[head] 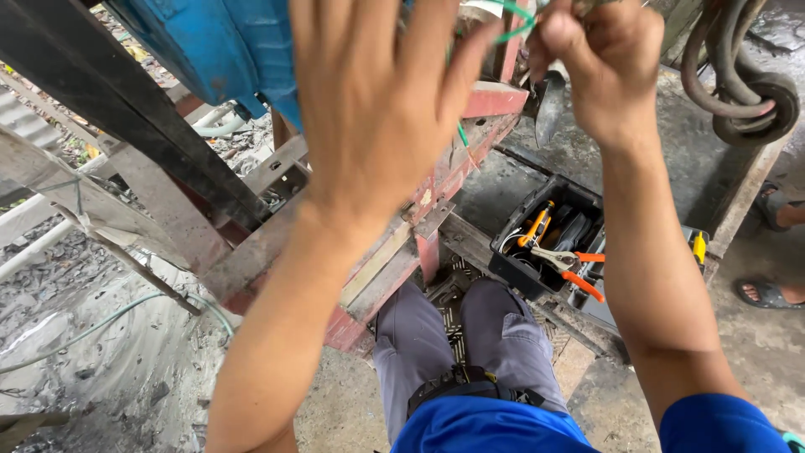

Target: Stripping and organizing electrical wires for a motor connection

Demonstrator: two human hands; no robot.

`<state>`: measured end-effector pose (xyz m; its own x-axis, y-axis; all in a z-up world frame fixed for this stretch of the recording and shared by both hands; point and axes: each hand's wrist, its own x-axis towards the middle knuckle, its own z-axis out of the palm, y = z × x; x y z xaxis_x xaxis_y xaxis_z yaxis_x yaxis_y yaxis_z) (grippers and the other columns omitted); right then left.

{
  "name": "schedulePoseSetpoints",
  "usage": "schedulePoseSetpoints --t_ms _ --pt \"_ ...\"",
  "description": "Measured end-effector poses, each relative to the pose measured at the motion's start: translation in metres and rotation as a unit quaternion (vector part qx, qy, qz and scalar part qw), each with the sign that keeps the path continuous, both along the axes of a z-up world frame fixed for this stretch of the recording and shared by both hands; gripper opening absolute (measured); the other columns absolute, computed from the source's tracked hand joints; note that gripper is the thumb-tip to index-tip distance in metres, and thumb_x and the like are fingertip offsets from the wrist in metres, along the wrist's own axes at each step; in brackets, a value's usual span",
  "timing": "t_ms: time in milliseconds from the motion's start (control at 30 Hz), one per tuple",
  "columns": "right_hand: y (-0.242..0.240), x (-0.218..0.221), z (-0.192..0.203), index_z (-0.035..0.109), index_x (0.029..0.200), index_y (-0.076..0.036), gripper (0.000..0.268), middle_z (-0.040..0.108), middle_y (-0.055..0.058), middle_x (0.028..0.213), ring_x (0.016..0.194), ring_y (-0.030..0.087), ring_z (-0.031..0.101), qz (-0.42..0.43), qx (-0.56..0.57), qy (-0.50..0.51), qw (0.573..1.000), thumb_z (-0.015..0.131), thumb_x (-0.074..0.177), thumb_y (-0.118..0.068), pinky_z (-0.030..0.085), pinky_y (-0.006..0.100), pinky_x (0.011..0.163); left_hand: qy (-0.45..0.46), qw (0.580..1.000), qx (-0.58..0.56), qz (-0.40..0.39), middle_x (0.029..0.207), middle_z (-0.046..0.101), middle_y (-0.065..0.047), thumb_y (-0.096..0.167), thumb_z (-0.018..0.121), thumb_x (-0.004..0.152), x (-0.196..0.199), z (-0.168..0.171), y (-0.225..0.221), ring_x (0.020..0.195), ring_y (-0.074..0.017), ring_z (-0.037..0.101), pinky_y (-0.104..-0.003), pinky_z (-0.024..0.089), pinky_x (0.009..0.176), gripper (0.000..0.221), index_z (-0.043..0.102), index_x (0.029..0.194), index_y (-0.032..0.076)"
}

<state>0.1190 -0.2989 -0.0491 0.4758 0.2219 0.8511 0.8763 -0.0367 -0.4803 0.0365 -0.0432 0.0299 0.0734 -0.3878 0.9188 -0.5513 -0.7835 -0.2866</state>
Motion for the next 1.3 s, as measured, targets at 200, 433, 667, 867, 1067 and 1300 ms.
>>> schedulePoseSetpoints --t_ms 200,433,667,867,1067,1300 --pt "-0.009 -0.027 -0.007 0.063 0.123 0.016 0.021 0.069 0.026 0.106 0.088 0.029 0.067 -0.087 -0.07 -0.04 0.993 0.061 0.126 -0.005 0.055 0.039 0.081 -0.053 0.991 0.119 -0.008 0.138 0.068 -0.015 0.017 0.069 0.119 0.0 -0.055 -0.025 0.121 -0.0289 0.07 -0.039 0.062 0.095 0.029 0.064 0.143 0.001" --pt "0.004 -0.059 0.002 0.063 0.105 0.006 0.027 0.071 0.015 0.094 0.084 0.028 0.068 -0.22 -0.183 -0.072 0.955 0.061 0.127 -0.008 0.048 0.041 0.078 0.027 0.978 0.207 -0.025 0.107 0.071 -0.013 0.005 0.069 0.113 0.043 -0.033 -0.032 0.108 -0.0311 0.067 -0.047 0.038 0.129 0.021 0.08 0.123 -0.01" --pt "0.019 -0.042 0.003 0.066 0.095 -0.003 0.028 0.041 -0.005 0.069 0.056 0.008 0.03 0.361 0.132 0.429 0.817 0.048 0.114 -0.013 0.022 0.022 0.048 0.021 0.977 0.201 -0.074 0.091 0.064 -0.01 -0.009 0.071 0.108 0.036 -0.032 -0.013 0.097 -0.0311 0.071 -0.043 0.045 0.13 0.018 0.07 0.095 0.003" --pt "0.025 -0.067 -0.002 0.052 0.144 0.008 0.055 0.065 0.017 0.112 0.071 0.019 0.064 -0.076 -0.04 0.036 0.996 0.048 0.121 -0.042 0.054 0.028 0.06 0.044 0.983 0.168 -0.052 0.11 0.075 -0.011 0.01 0.076 0.11 0.032 -0.028 -0.014 0.109 -0.029 0.067 -0.044 0.049 0.119 0.009 0.079 0.11 0.002" --pt "0.02 -0.054 -0.004 0.061 0.133 0.014 0.039 0.061 0.032 0.122 0.109 0.047 0.064 -0.287 -0.175 -0.318 0.886 0.079 0.116 -0.016 0.058 0.056 0.095 0.025 0.985 0.166 -0.05 0.107 0.067 -0.007 0.01 0.075 0.102 0.038 -0.027 -0.018 0.106 -0.0292 0.063 -0.042 0.051 0.109 0.005 0.076 0.106 0.007" --pt "0.025 -0.05 -0.001 0.075 0.115 0.018 0.025 0.069 0.029 0.102 0.082 0.039 0.068 -0.281 -0.17 -0.356 0.875 0.072 0.118 -0.006 0.054 0.045 0.071 0.083 0.973 0.196 -0.091 0.104 0.074 -0.008 0.022 0.086 0.096 0.042 -0.019 -0.006 0.103 -0.0273 0.066 -0.042 0.053 0.104 0.019 0.079 0.1 0.005"
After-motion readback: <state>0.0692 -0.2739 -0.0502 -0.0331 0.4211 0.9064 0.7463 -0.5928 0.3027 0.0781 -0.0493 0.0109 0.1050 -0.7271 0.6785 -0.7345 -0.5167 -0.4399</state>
